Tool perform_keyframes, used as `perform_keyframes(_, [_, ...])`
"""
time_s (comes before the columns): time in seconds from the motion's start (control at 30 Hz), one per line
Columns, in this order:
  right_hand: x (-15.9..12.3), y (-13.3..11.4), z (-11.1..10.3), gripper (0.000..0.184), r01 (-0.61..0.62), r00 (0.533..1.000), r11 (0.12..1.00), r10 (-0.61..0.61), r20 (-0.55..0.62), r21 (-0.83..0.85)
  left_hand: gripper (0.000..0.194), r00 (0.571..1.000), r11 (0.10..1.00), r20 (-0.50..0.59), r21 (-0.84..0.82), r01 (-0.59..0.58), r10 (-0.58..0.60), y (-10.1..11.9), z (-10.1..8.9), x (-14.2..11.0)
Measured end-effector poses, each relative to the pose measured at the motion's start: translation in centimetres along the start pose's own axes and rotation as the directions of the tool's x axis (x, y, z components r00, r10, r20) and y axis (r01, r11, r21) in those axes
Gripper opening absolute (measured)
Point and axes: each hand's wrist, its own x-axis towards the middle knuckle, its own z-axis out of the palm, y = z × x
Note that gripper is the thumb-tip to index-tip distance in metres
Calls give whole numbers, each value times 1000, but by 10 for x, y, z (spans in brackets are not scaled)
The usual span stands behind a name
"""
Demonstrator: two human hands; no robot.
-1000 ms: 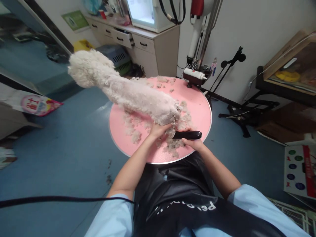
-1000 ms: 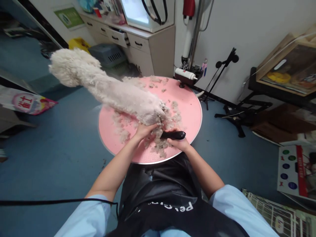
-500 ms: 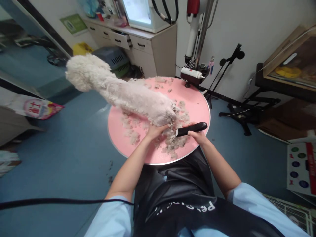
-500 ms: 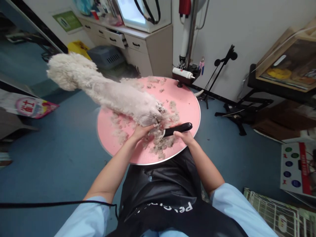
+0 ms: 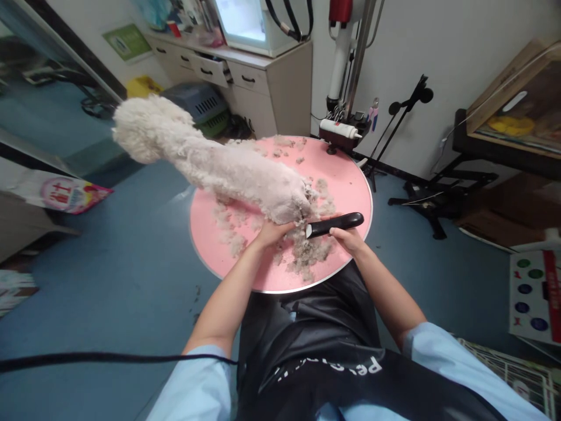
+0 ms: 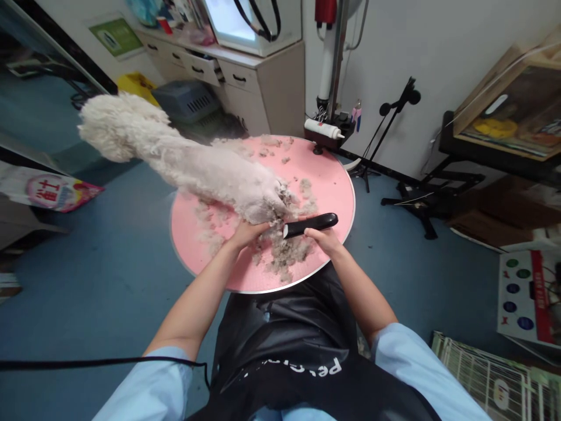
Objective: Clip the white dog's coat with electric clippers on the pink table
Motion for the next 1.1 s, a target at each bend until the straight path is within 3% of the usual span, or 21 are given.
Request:
perform_keyframes(0.17, [1,0,5,46,-29,999,997,31,24,-73,44,1000,1000,-4,-20,-3,3,3,-1,0])
perform_keyframes(0.37, [-3,2,6,43,-30,997,998,33,-67,49,41,1000,999,7,-26,31,-31,8,-3,-4])
perform_keyframes(0.5, [-4,1,11,42,-94,995,994,93,-21,-55,43,999,998,11,-50,43,-42,9,-3,-5])
perform_keyframes(0.7, [-9,2,20,27,-100,981,994,91,-170,-49,47,1000,997,1,-80,16,-16,10,0,-1])
perform_keyframes(0.93, [-13,-8,25,28,-54,998,974,46,-38,-220,49,999,994,33,-100,41,-38,17,1,-3])
perform_keyframes(1.1, [-19,-10,31,24,-41,980,987,9,-198,-157,56,999,993,47,-120,20,-14,18,6,-2])
